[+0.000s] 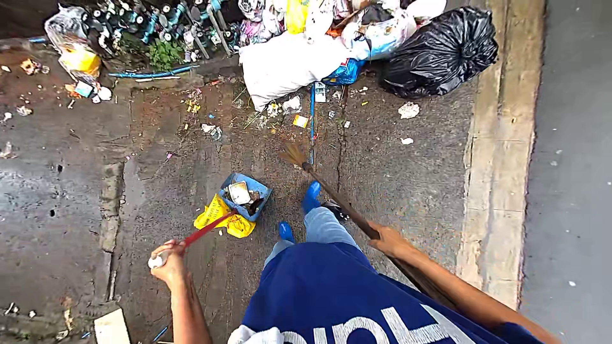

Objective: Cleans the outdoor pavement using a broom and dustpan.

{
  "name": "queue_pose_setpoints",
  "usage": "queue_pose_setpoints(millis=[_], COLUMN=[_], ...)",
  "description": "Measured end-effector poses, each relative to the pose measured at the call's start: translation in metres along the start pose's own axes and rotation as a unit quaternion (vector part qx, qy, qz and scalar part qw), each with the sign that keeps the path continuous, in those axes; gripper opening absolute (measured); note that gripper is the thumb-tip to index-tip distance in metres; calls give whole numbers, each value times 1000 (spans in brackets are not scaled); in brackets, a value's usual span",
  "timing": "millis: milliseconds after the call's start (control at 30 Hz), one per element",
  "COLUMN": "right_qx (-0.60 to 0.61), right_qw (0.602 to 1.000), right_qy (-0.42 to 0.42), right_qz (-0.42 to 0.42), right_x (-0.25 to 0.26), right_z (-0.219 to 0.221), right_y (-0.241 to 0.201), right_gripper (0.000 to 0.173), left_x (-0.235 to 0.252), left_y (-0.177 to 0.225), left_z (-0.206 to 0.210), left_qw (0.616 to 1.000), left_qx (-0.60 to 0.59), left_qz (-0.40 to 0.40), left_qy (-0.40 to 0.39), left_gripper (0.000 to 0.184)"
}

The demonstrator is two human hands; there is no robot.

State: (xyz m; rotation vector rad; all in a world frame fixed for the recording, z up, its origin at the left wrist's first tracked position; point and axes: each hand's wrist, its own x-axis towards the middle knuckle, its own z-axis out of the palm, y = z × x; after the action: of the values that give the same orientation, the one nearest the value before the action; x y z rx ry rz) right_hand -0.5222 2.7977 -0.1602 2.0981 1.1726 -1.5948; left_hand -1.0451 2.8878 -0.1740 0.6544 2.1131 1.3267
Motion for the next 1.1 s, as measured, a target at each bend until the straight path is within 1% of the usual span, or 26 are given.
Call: queue_pose_setpoints(millis=[67,100,167,200,233,300,367,400,467,500,567,633,667,700,767,800,833,900,933,1000,1033,1067,1100], right_qx=[-23,-44,-71,-63,-45,-8,34,63,92,95,83,53,38,32,69,98,121,145,150,161,166,163,150], right_qw=[999,998,997,996,995,993,994,994,995,995,992,989,989,990,994,994,993,989,988,987,986,986,987], right_qy=[-34,-33,19,53,81,110,103,90,36,2,-57,-91,-99,-97,-53,-26,-1,22,25,11,-5,-25,-48], right_qz=[-14,-12,7,18,29,36,32,25,-2,-24,-70,-103,-104,-94,-60,-38,-18,9,14,4,-6,-17,-29], right_x=[30,52,103,119,126,119,96,86,83,94,135,189,216,239,265,264,252,204,175,123,107,104,117], right_z=[-28,-55,-123,-154,-178,-205,-208,-205,-196,-191,-184,-178,-175,-176,-190,-201,-210,-211,-207,-194,-188,-183,-180], right_y=[-1,-2,-5,-8,-11,-24,-37,-44,-60,-70,-97,-130,-140,-143,-137,-126,-114,-99,-100,-110,-119,-129,-140], right_gripper=[66,64,57,55,58,69,78,79,78,77,73,69,66,62,55,55,57,66,70,73,72,71,70], left_x=[11,15,27,31,35,46,51,51,50,52,60,65,65,66,79,85,89,95,100,105,105,107,109], left_y=[13,19,30,36,41,54,67,73,76,73,68,67,68,70,82,84,83,75,71,67,65,62,58], left_z=[42,61,100,117,132,164,195,210,239,250,272,286,290,294,303,306,308,307,308,308,308,309,311], left_qw=[1000,1000,999,999,999,998,998,998,995,994,991,989,988,988,987,986,984,976,973,962,955,947,940], left_qx=[8,13,18,20,22,25,38,46,71,80,92,106,110,111,105,101,100,110,120,158,180,198,209], left_qz=[13,15,26,31,38,51,42,29,15,17,27,20,11,4,2,3,1,10,20,12,-1,-7,-8], left_qy=[-14,-18,-18,-19,-21,-24,-34,-45,-66,-77,-93,-104,-106,-109,-117,-130,-149,-185,-199,-223,-238,-253,-268], left_gripper=[25,25,26,26,26,26,25,25,27,28,26,27,28,27,26,26,27,29,30,38,41,40,36])
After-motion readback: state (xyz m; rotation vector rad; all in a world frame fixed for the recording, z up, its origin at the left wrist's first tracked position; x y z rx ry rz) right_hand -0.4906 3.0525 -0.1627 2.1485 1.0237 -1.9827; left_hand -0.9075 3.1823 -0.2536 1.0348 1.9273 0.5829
